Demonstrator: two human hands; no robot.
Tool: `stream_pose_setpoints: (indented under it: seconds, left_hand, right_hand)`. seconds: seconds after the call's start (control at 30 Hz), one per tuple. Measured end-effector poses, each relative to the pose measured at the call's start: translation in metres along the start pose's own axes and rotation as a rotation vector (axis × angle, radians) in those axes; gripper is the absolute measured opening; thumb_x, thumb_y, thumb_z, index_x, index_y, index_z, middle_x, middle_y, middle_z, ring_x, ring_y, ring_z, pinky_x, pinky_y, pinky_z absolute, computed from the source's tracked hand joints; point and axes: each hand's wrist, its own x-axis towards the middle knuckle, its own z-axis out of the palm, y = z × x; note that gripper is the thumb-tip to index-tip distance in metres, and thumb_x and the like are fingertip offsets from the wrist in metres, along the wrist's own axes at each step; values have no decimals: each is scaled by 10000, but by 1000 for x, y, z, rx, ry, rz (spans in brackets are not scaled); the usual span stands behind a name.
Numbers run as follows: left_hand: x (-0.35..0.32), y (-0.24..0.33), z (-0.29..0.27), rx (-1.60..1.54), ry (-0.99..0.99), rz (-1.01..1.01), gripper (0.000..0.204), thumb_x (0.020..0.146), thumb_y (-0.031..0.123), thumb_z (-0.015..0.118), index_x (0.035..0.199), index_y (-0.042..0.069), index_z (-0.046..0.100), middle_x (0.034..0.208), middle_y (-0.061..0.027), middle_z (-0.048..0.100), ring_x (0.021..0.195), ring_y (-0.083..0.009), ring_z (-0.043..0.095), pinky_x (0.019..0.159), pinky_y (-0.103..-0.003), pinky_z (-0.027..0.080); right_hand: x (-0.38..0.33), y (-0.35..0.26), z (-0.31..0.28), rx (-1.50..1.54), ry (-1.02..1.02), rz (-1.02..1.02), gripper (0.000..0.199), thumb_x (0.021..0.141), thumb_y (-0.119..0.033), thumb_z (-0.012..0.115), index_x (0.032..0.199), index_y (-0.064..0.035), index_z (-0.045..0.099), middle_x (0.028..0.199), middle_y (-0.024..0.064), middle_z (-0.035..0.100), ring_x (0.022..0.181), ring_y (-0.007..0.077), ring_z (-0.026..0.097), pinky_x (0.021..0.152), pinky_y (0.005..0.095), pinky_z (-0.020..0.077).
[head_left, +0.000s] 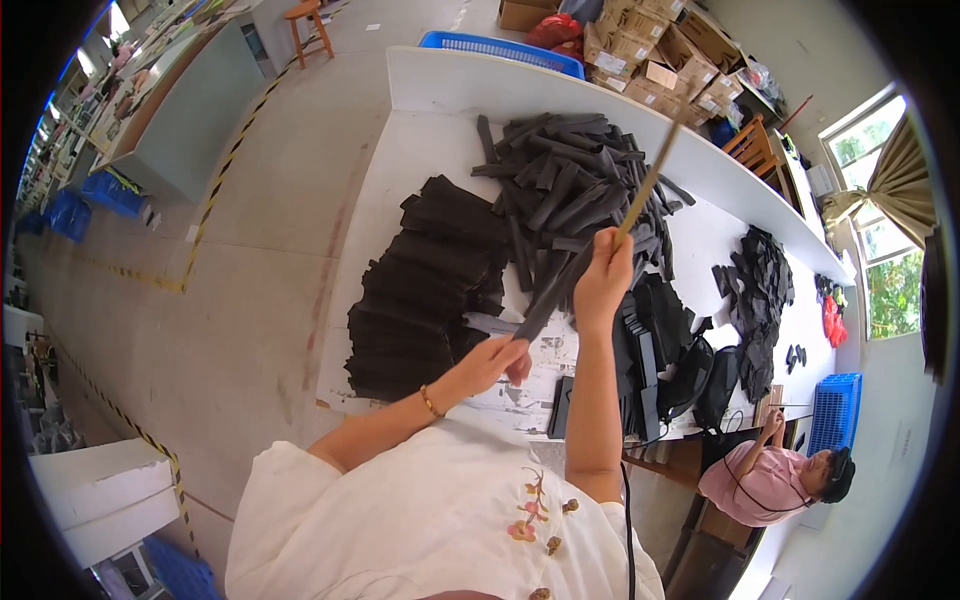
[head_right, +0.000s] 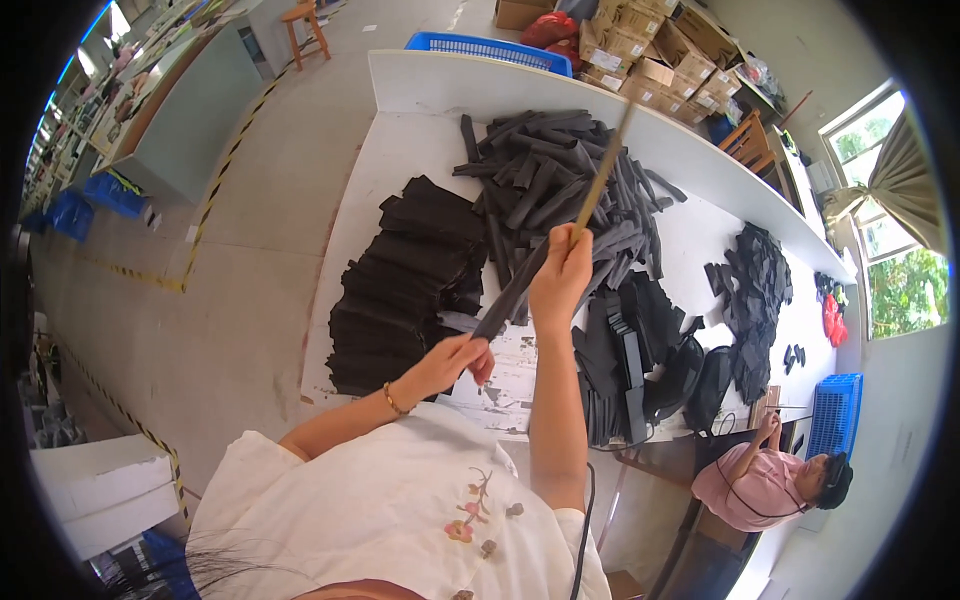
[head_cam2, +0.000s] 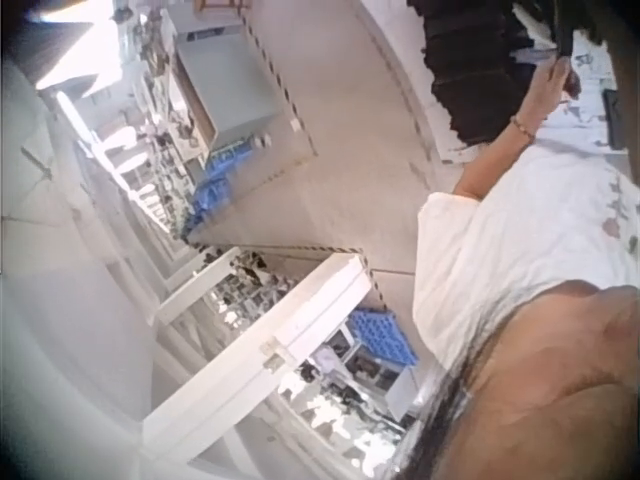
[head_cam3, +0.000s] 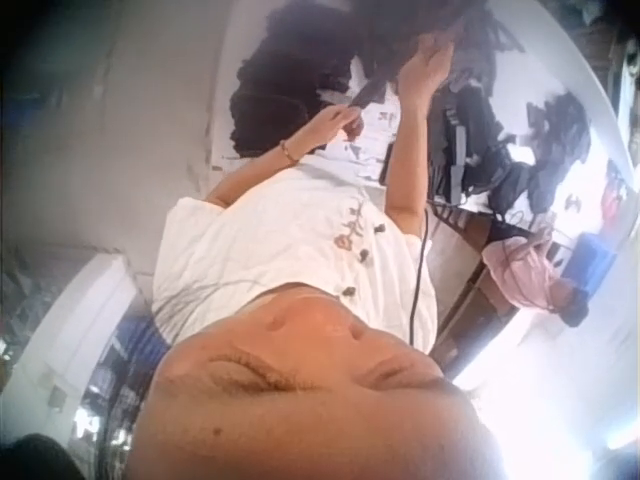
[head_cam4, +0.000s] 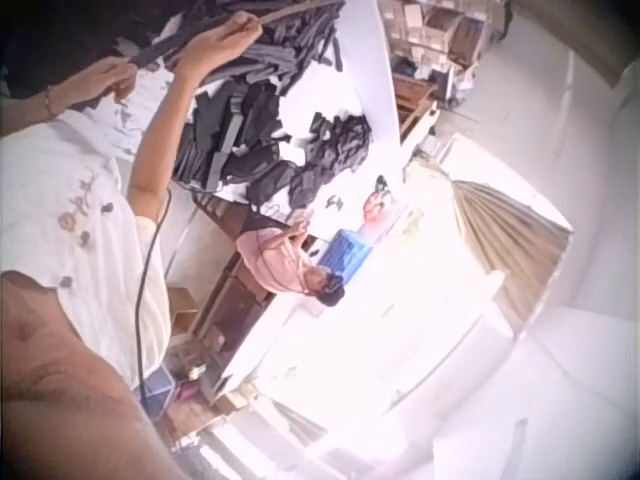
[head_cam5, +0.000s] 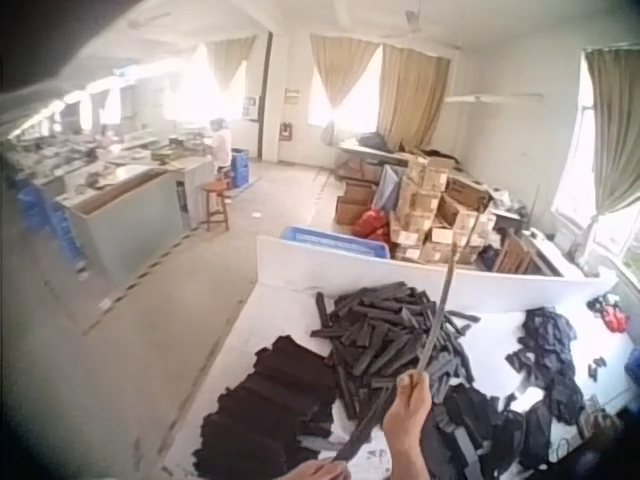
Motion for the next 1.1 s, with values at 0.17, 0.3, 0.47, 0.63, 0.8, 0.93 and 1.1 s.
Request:
stream_pose_setpoints:
  seconds: [0.17, 0.3, 0.47, 0.63, 0.8, 0.93, 1.1]
  left_hand:
    - [-34, -13, -15, 335, -96, -197, 302, 971, 174, 472, 768, -12, 597, 691, -37, 596, 649, -100, 545, 639, -245, 465]
    - [17, 62, -24, 228, 537, 417, 119, 904, 102, 603, 975, 9, 578, 877, -6, 575, 760, -64, 517, 726, -189, 433]
    - [72, 95, -35, 328, 250, 385, 166, 843, 86, 693, 946, -6, 601, 892, 1, 584, 832, -58, 553, 761, -188, 440]
    - [81, 73, -41, -34, 328, 300, 133, 906, 142, 636, 945, 16, 621, 843, 28, 592, 774, -34, 544, 689, -175, 440]
    - [88, 55, -39, -396, 446, 163, 201, 973, 208, 524, 945, 31, 615, 777, 46, 554, 756, -1, 523, 646, -154, 419]
    - [79, 34, -11, -117, 328, 25, 182, 955, 182, 543, 1020, 18, 587, 715, 14, 544, 607, -60, 491, 524, -185, 391]
    - [69, -7, -39, 15, 112, -195, 208, 956, 164, 528, 1035, -11, 610, 585, 13, 491, 492, -40, 430, 446, -200, 330]
  right_hand:
    - [47, -4, -22, 288, -181, 346, 194, 989, -213, 491, 895, -46, 523, 644, -44, 406, 553, 41, 375, 497, 210, 317]
    - [31, -14, -24, 191, -486, 438, 195, 970, -231, 534, 880, -57, 539, 638, -79, 382, 535, 11, 337, 469, 192, 275]
    - [8, -11, -3, 207, -600, 437, 201, 941, -216, 587, 881, -24, 571, 643, -72, 442, 586, 16, 364, 505, 195, 282]
    - [-21, 8, 3, 324, -442, 335, 184, 902, -201, 653, 884, -29, 591, 652, -81, 447, 602, 8, 354, 522, 181, 280]
    - [-32, 27, 11, 402, -439, 517, 173, 877, -174, 685, 853, -33, 589, 630, -90, 445, 564, -1, 340, 493, 173, 270]
    - [-8, 29, 17, 287, -291, 466, 179, 873, -160, 684, 802, -41, 571, 626, -85, 442, 563, 11, 351, 489, 186, 284]
    - [93, 62, -10, 227, 64, 279, 230, 887, -274, 673, 839, -68, 581, 567, -81, 390, 440, 10, 320, 396, 193, 226]
